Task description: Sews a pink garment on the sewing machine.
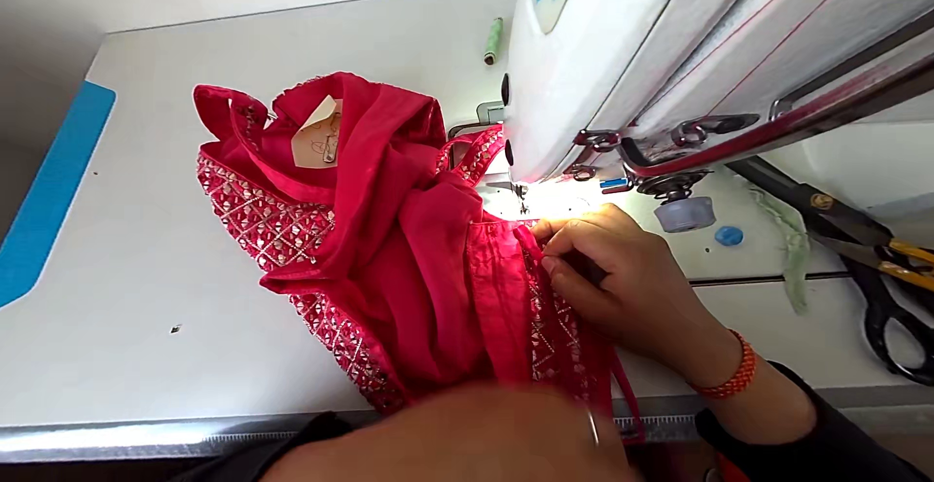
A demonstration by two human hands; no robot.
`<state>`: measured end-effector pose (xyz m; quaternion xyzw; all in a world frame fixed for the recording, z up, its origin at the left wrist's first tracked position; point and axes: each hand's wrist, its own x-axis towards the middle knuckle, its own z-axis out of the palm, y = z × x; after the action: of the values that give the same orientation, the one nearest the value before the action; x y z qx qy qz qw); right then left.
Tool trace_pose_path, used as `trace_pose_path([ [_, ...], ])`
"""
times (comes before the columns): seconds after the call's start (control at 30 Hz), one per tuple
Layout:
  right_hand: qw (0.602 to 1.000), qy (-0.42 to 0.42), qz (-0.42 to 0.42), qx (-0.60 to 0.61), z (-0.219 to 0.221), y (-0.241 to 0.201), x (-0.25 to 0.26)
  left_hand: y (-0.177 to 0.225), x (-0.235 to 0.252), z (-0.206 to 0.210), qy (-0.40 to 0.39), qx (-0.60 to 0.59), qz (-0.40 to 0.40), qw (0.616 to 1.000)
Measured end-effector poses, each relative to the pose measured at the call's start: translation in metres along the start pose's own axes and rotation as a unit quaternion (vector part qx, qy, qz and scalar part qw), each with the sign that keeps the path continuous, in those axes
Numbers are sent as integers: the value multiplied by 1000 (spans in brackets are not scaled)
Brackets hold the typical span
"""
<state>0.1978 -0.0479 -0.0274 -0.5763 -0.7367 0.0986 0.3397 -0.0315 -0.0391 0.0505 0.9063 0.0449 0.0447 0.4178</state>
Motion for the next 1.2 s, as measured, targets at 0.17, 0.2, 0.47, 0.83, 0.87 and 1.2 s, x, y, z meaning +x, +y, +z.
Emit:
trace_pose_path([
  [0.17, 1000, 4, 6, 4, 0, 0, -2, -50, 38, -8, 263, 251, -196, 911],
  [0.2, 1000, 4, 9, 5, 0, 0, -2, -54, 40, -8, 257, 259, -220, 905],
  [0.47, 1000, 5, 12, 8, 0, -1, -3, -52, 50, -2, 241, 313, -288, 873],
  [0.83, 1000, 4, 9, -1, 0, -1, -3, -48, 47, -3, 240, 320, -275, 874],
  [0.87, 1000, 3, 9, -1, 0, -1, -3, -45, 43, -5, 248, 317, -272, 874],
  [1.2, 1000, -3, -2, -1, 0, 0, 0, -3, -7, -37, -51, -100, 14, 994],
])
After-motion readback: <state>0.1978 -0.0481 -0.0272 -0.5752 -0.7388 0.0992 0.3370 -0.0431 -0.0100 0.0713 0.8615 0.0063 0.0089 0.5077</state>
